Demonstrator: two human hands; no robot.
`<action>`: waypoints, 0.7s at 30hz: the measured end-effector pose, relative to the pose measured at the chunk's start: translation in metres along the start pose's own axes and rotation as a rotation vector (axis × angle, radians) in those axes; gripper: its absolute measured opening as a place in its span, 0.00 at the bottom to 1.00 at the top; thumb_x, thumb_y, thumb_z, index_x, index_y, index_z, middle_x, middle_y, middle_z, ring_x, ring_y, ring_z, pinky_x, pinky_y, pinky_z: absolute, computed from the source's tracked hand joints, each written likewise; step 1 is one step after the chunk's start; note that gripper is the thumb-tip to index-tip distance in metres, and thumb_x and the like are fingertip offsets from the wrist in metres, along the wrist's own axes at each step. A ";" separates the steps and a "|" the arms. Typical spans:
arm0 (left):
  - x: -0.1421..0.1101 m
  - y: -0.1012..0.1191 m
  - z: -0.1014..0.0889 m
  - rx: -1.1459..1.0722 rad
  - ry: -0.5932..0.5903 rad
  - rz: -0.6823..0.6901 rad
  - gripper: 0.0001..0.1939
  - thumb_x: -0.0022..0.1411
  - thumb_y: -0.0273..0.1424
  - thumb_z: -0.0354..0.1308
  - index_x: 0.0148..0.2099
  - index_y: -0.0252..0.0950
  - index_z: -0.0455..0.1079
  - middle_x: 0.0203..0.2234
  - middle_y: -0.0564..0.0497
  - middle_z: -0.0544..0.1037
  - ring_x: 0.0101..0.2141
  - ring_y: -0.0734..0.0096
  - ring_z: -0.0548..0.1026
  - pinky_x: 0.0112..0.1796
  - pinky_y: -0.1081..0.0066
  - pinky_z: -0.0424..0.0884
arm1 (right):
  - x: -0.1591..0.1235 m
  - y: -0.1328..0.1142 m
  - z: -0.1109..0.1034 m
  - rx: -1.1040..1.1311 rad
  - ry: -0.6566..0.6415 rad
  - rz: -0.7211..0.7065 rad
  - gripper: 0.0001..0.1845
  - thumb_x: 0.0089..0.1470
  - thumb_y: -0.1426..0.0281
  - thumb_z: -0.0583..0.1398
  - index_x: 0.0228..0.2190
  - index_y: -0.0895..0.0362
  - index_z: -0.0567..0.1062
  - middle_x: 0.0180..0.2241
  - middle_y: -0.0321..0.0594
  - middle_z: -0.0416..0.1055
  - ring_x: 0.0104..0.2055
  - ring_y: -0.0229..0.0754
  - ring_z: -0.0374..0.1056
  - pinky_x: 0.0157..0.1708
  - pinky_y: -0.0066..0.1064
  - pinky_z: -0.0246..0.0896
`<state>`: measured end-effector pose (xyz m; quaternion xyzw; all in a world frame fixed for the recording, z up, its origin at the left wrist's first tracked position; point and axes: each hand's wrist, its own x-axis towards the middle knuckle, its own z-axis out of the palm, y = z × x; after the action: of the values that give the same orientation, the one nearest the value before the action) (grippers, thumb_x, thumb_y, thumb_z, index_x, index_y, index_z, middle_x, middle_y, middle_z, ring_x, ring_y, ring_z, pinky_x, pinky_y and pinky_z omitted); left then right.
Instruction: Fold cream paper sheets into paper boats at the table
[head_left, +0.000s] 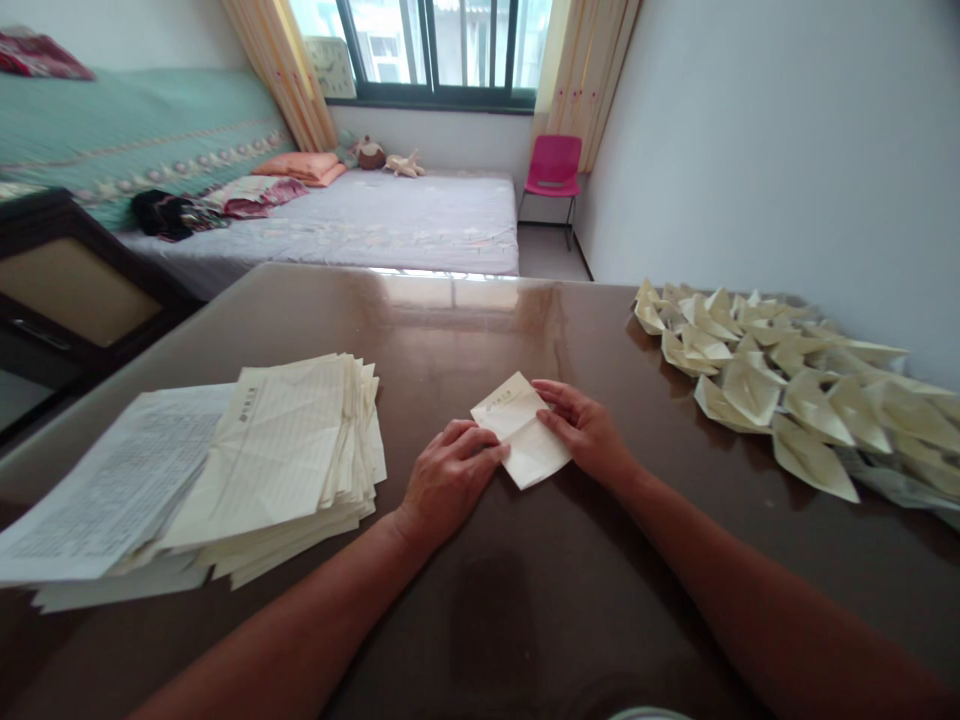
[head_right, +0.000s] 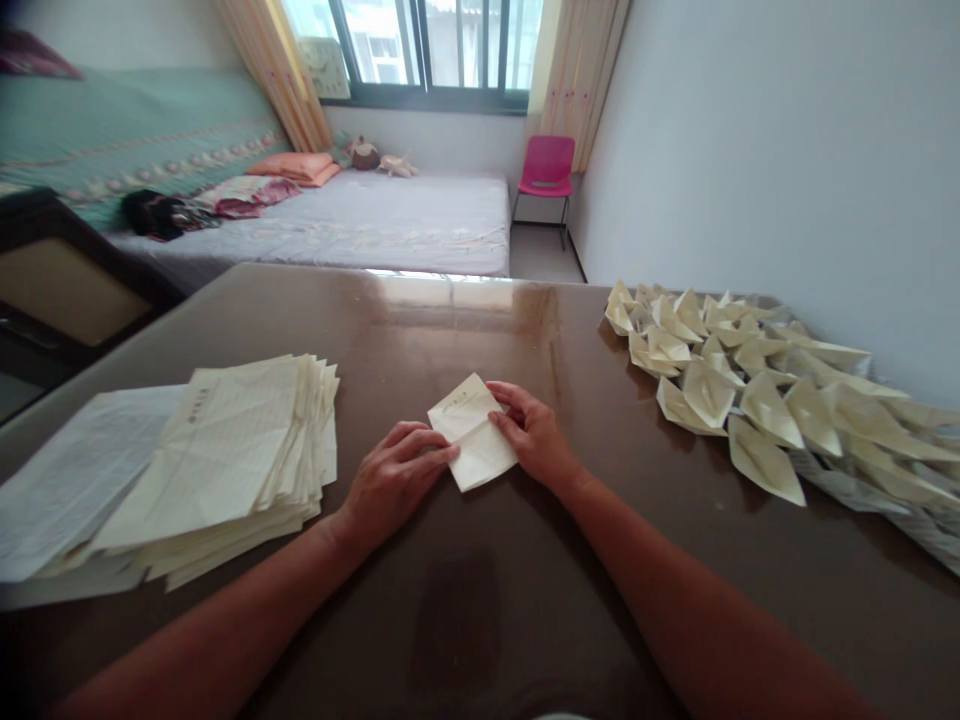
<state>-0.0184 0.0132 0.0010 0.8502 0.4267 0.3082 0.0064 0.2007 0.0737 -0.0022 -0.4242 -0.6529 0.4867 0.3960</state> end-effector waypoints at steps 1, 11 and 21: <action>0.000 0.000 0.001 0.013 -0.032 0.009 0.09 0.65 0.30 0.54 0.45 0.41 0.74 0.38 0.51 0.76 0.43 0.67 0.68 0.45 0.66 0.70 | 0.000 -0.001 -0.002 -0.120 0.042 -0.059 0.22 0.56 0.62 0.58 0.52 0.52 0.68 0.54 0.47 0.68 0.43 0.44 0.71 0.39 0.37 0.69; 0.002 0.000 0.005 -0.004 -0.108 -0.086 0.10 0.67 0.32 0.51 0.41 0.38 0.75 0.36 0.49 0.77 0.40 0.69 0.69 0.44 0.68 0.70 | -0.012 -0.026 -0.011 -0.761 -0.375 -0.512 0.22 0.51 0.56 0.64 0.46 0.53 0.74 0.45 0.44 0.74 0.49 0.47 0.65 0.49 0.40 0.58; -0.001 0.005 -0.001 -0.069 -0.194 0.024 0.13 0.67 0.26 0.48 0.48 0.34 0.72 0.42 0.47 0.75 0.44 0.66 0.68 0.49 0.64 0.70 | -0.007 -0.018 -0.021 -0.607 -0.516 -0.396 0.12 0.59 0.63 0.57 0.39 0.51 0.79 0.39 0.40 0.75 0.41 0.40 0.68 0.43 0.32 0.61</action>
<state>-0.0157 0.0084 0.0028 0.8804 0.4030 0.2389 0.0735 0.2198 0.0703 0.0188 -0.2527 -0.9124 0.2777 0.1630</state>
